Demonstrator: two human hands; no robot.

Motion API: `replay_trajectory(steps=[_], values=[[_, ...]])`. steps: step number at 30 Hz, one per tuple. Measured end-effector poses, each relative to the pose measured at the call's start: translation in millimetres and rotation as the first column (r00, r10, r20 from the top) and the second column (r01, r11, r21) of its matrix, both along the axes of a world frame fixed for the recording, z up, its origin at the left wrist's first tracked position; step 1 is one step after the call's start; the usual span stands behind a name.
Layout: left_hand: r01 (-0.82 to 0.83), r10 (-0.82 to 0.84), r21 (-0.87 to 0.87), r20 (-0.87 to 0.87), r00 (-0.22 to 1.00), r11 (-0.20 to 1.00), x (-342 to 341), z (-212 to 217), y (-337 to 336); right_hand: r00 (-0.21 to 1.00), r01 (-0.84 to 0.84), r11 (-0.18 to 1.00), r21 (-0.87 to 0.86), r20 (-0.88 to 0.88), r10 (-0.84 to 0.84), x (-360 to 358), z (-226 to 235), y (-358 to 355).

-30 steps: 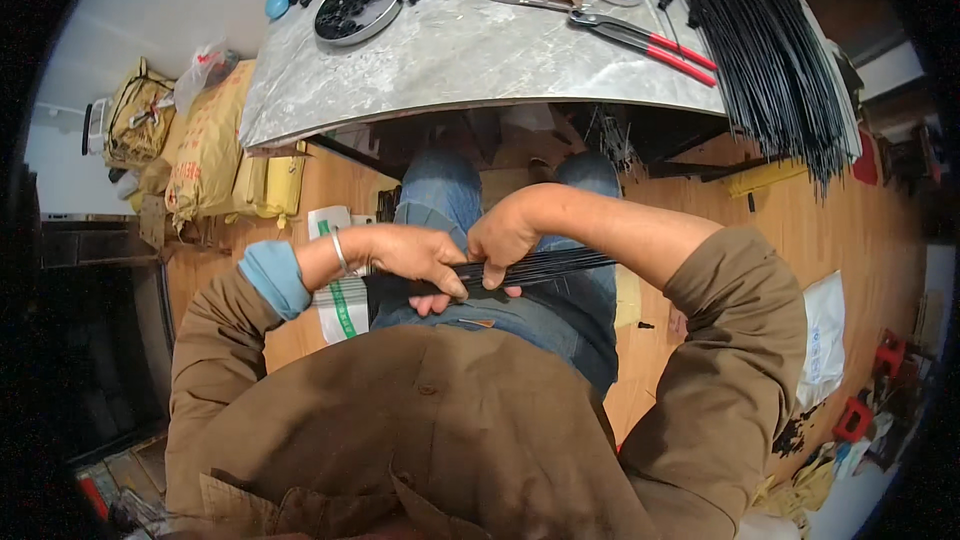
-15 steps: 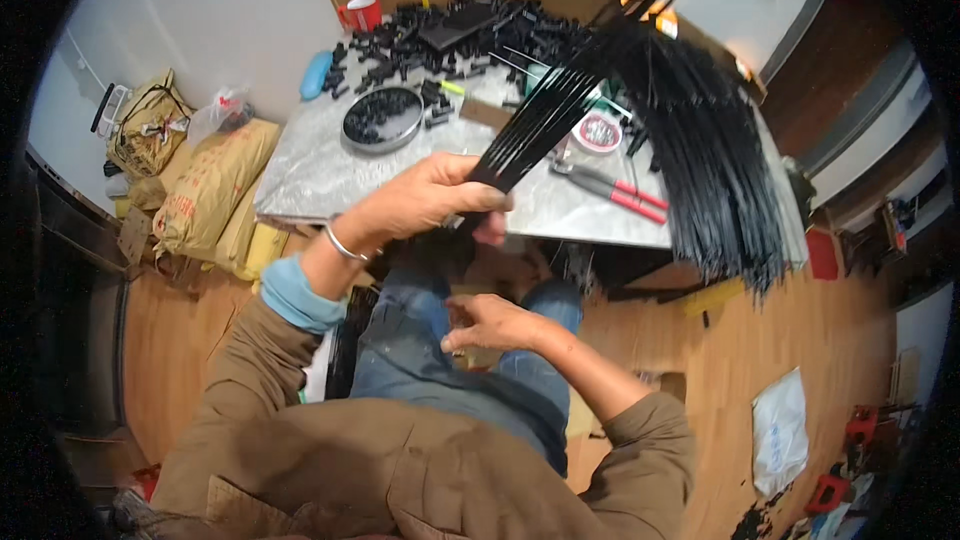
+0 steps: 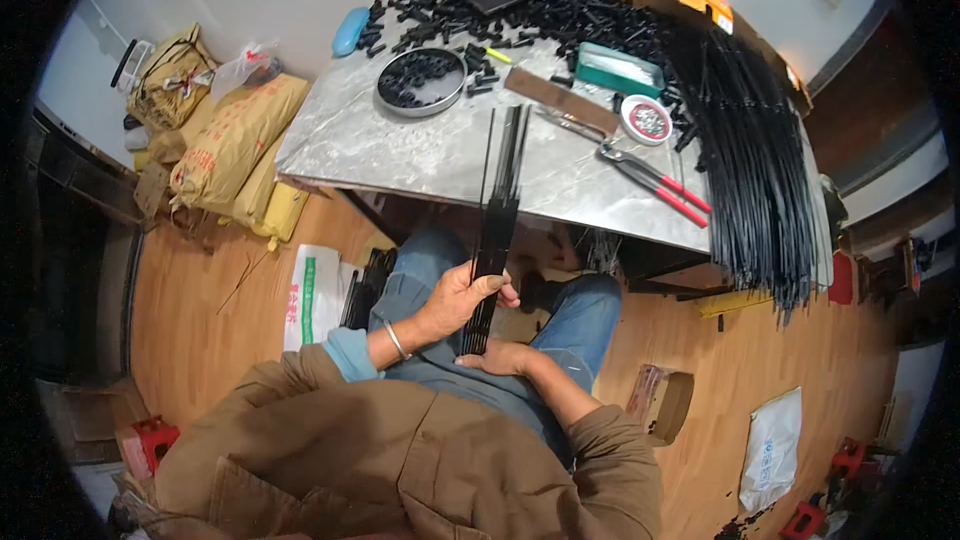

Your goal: Organizing and assembling wire harnesses by grouping bundles of wires and attaching connectors.

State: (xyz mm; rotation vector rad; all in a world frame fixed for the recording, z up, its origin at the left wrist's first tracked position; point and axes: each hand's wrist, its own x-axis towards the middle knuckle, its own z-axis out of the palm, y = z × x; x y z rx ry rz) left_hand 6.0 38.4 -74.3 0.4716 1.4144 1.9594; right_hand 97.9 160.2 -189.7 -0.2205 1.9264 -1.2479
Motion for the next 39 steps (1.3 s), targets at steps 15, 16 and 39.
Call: replay_trajectory(steps=[15,16,39], values=[[-0.003,-0.015,-0.116,-0.154,0.988,0.993,10.3,51.5,29.6,0.884,0.453,0.860,-0.236,-0.002,-0.467,-29.9,170.9,93.0],[0.001,-0.020,-0.123,-0.156,0.987,0.992,13.5,51.2,30.5,0.789,0.503,0.769,-0.395,-0.154,-0.595,-40.7,193.5,106.6],[0.010,-0.037,0.107,0.257,0.966,0.994,4.7,60.4,26.3,0.537,0.679,0.711,-0.182,-0.537,-0.650,-37.7,201.8,76.3]])
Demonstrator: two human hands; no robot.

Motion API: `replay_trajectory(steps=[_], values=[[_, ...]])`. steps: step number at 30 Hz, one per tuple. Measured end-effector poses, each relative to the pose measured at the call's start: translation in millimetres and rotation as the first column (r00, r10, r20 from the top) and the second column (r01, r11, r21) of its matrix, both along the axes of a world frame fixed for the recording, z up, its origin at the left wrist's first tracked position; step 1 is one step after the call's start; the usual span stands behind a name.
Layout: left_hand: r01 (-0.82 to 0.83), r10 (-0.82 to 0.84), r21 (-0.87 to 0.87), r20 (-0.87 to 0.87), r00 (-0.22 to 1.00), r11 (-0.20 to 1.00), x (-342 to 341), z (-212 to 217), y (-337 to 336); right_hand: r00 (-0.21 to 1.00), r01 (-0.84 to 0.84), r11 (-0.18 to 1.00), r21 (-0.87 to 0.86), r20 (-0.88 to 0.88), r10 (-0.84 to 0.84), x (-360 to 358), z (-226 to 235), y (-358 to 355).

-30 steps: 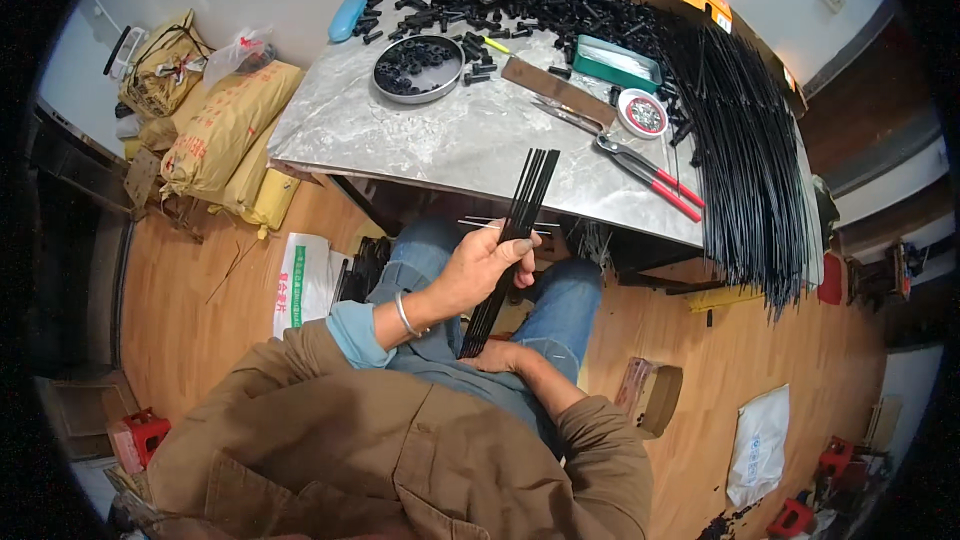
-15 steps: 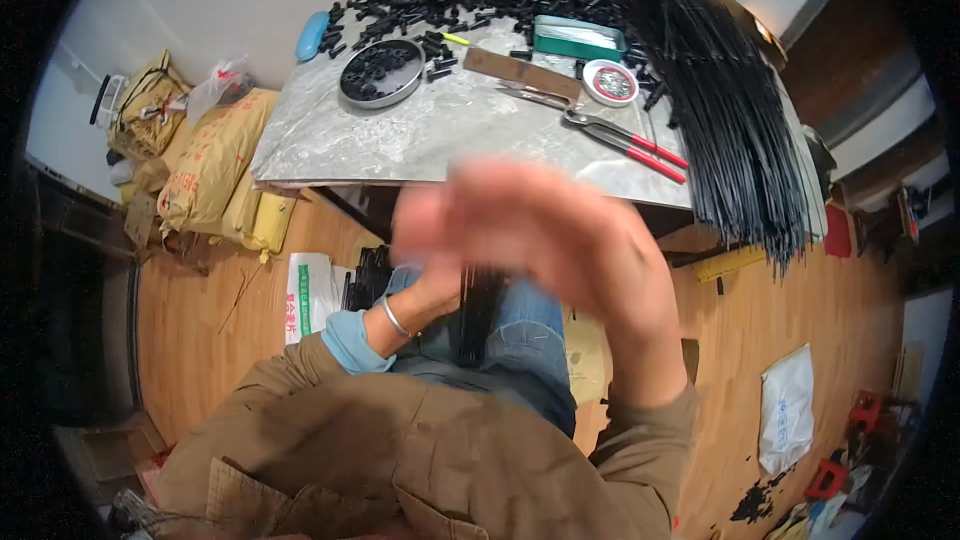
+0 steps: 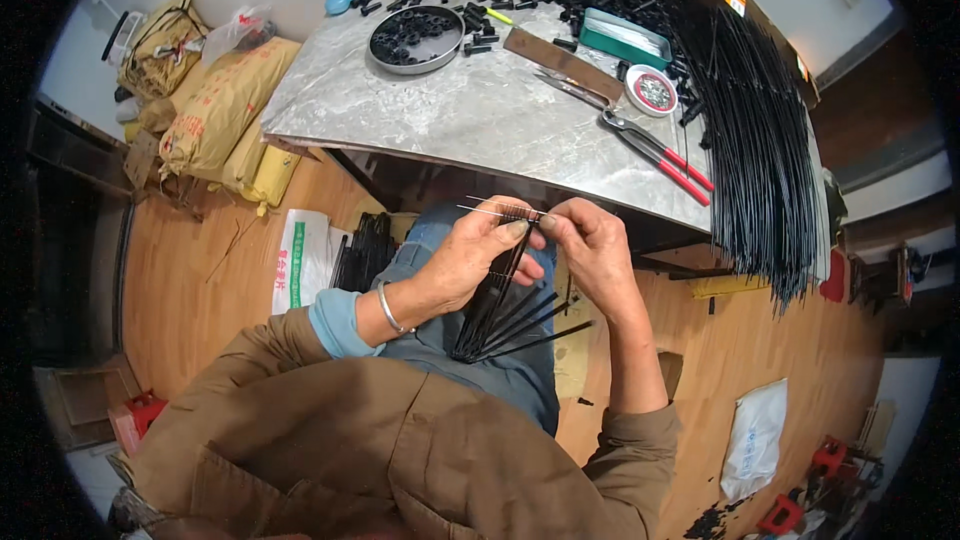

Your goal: Organizing and assembling wire harnesses by grouping bundles of wires and attaching connectors.

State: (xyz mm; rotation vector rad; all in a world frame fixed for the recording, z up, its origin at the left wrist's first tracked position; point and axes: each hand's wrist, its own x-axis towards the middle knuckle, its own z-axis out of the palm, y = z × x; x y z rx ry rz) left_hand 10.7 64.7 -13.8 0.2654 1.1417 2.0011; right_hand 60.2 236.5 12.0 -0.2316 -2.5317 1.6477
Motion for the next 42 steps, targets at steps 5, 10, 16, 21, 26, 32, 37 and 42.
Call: replay_trajectory(steps=[5,10,16,21,26,32,37,42], values=[[-0.024,0.025,-0.025,0.026,0.999,0.999,-2.2,2.1,-4.8,0.996,-0.022,0.996,-0.089,0.078,0.029,-1.0,-8.1,10.1],[-0.011,0.011,-0.001,0.028,1.000,1.000,-4.5,0.2,-3.2,0.993,-0.013,0.990,-0.144,0.110,0.029,-4.6,-5.0,13.5],[-0.033,0.025,-0.045,-0.163,0.986,0.998,-8.9,-8.0,-4.9,0.927,-0.181,0.894,-0.409,0.233,0.294,-1.5,-13.1,36.6],[-0.033,-0.030,-0.114,-0.506,0.862,0.993,-20.7,-20.7,-12.7,0.848,-0.371,0.767,-0.523,0.146,0.510,-4.7,-26.5,-23.3],[0.333,-0.333,-0.067,0.009,0.943,0.941,-40.5,9.1,-30.5,0.988,0.053,0.582,-0.811,0.128,0.089,3.5,-66.0,-61.5],[0.113,-0.199,-0.260,-0.330,0.923,0.959,-137.0,41.0,-19.2,0.971,0.136,0.408,-0.903,0.202,0.124,-2.2,-48.0,-67.0],[-0.197,-0.060,-0.357,-0.595,0.801,0.913,-262.0,86.2,50.1,0.970,0.146,0.322,-0.935,0.200,0.140,-11.4,-58.5,-58.5],[-0.503,-0.057,-0.274,-0.913,0.405,0.820,-371.0,44.6,133.0,0.960,0.213,0.290,-0.933,0.255,0.113,-17.5,-69.4,-47.5]])
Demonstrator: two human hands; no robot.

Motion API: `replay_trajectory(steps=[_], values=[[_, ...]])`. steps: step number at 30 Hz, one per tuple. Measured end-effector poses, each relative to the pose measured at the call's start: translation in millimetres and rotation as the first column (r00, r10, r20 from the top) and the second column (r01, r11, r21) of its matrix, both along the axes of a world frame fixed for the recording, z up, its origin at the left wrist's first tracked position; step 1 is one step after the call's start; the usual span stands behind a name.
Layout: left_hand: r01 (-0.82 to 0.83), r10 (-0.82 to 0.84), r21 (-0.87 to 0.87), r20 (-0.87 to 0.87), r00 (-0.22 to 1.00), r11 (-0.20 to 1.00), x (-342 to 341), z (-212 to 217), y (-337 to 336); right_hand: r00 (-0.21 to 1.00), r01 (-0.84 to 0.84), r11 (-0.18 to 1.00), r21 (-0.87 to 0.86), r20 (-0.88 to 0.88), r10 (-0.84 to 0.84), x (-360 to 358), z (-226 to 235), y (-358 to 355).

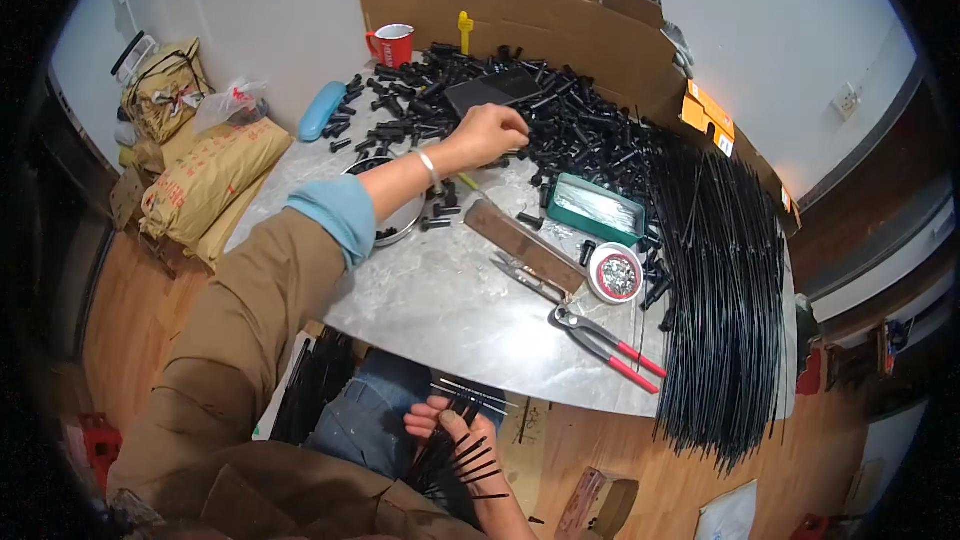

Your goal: Organizing and assembling wire harnesses by grouping bundles of wires and attaching connectors.

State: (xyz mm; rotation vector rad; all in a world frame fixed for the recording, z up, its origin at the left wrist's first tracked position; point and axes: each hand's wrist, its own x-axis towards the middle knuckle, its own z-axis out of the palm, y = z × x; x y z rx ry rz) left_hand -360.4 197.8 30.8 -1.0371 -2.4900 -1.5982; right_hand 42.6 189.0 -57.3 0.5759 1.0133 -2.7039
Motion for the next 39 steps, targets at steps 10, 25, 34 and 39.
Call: replay_trajectory(steps=[10,25,34,39], values=[[-0.192,-0.026,-0.222,-0.716,0.698,0.956,-28.3,-19.9,135.6,0.995,0.028,0.993,-0.116,0.100,-0.016,-9.4,-13.0,19.7],[-0.291,0.039,-0.321,-0.608,0.793,0.901,-20.3,23.7,103.4,0.999,0.044,0.995,-0.088,-0.004,-0.045,-1.2,-24.9,22.3],[-0.046,-0.083,-0.693,-0.152,0.985,0.719,18.0,-5.3,40.9,1.000,0.016,0.998,-0.054,0.025,-0.014,-5.4,-7.5,14.9],[-0.077,-0.054,-0.644,-0.181,0.982,0.761,14.6,-11.6,46.3,1.000,0.012,1.000,-0.016,0.024,-0.012,-0.3,1.8,9.0]])
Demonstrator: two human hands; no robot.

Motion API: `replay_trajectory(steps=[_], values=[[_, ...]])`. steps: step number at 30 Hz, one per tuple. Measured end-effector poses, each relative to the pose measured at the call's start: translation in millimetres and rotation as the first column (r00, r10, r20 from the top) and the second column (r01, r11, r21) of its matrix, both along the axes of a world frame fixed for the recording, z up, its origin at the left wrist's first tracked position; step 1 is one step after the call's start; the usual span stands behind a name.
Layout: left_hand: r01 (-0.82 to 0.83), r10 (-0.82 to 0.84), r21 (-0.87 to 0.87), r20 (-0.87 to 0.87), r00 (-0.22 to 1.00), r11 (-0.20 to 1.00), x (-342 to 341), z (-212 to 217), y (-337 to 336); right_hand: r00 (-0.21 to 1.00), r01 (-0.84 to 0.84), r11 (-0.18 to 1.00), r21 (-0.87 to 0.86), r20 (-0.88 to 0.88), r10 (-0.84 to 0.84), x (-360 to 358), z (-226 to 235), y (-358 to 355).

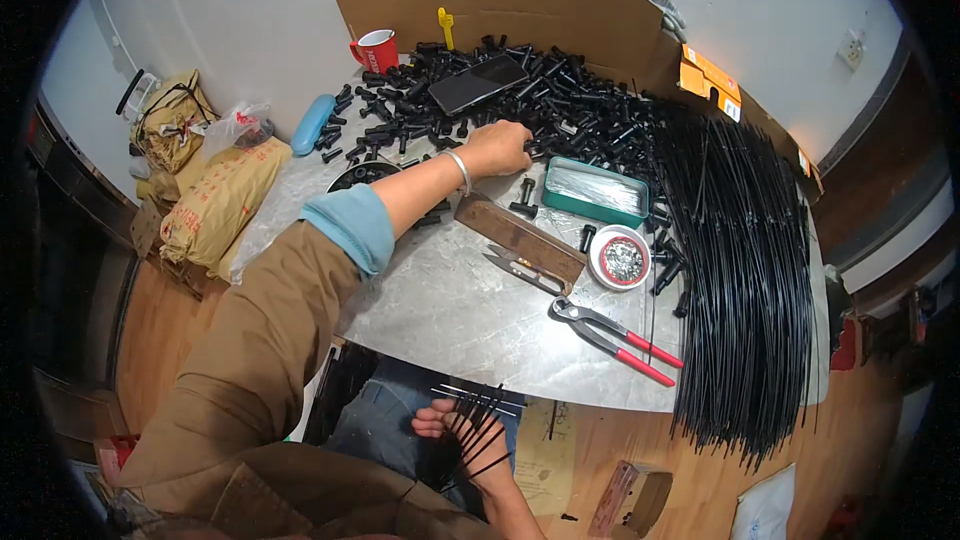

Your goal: Organizing and assembling wire harnesses by grouping bundles of wires and attaching connectors.

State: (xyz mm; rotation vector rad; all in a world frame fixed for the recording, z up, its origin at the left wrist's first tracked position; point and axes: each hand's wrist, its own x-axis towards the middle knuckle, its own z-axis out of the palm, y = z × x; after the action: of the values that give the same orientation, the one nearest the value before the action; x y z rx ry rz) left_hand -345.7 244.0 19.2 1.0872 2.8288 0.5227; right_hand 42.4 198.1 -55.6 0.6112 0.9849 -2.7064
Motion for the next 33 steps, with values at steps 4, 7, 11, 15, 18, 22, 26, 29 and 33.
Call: replay_trajectory(steps=[4,7,11,15,18,22,26,29,33], values=[[0.012,-0.017,-0.044,-0.130,0.991,0.999,8.7,-12.1,-2.5,0.999,0.008,1.000,-0.030,-0.053,-0.010,4.5,-11.0,-2.4],[-0.027,0.073,0.253,-0.173,0.982,0.967,12.2,-24.5,-15.7,0.989,0.046,0.995,-0.093,-0.133,-0.058,7.4,-18.3,-1.6],[-0.152,-0.216,0.502,0.600,0.770,0.851,52.6,15.9,-56.3,0.982,0.025,0.992,-0.124,-0.184,-0.048,3.8,-10.9,-3.7],[-0.200,-0.481,0.639,0.717,0.505,0.743,148.3,32.5,-111.3,0.988,0.032,0.999,0.002,-0.152,-0.031,5.3,-3.1,-10.4],[-0.311,-0.527,0.648,0.754,0.393,0.695,199.6,3.1,-161.1,0.984,0.059,0.994,0.093,-0.174,-0.042,2.1,13.4,-25.0],[-0.598,-0.563,0.619,0.765,0.313,0.509,257.8,-33.7,-215.0,0.987,0.002,0.985,0.175,-0.157,0.026,5.5,31.1,-41.1],[-0.725,-0.652,0.574,0.722,0.229,0.380,286.8,-57.3,-231.1,0.978,-0.035,0.965,0.261,-0.191,0.087,10.0,23.6,-52.8],[-0.781,-0.684,0.530,0.705,0.188,0.331,293.2,-62.2,-231.3,0.974,-0.015,0.952,0.305,-0.210,0.083,9.2,24.6,-63.0],[-0.832,-0.712,0.481,0.684,0.159,0.276,291.4,-60.5,-229.1,0.978,0.034,0.949,0.312,-0.206,0.032,8.8,26.6,-72.6]])
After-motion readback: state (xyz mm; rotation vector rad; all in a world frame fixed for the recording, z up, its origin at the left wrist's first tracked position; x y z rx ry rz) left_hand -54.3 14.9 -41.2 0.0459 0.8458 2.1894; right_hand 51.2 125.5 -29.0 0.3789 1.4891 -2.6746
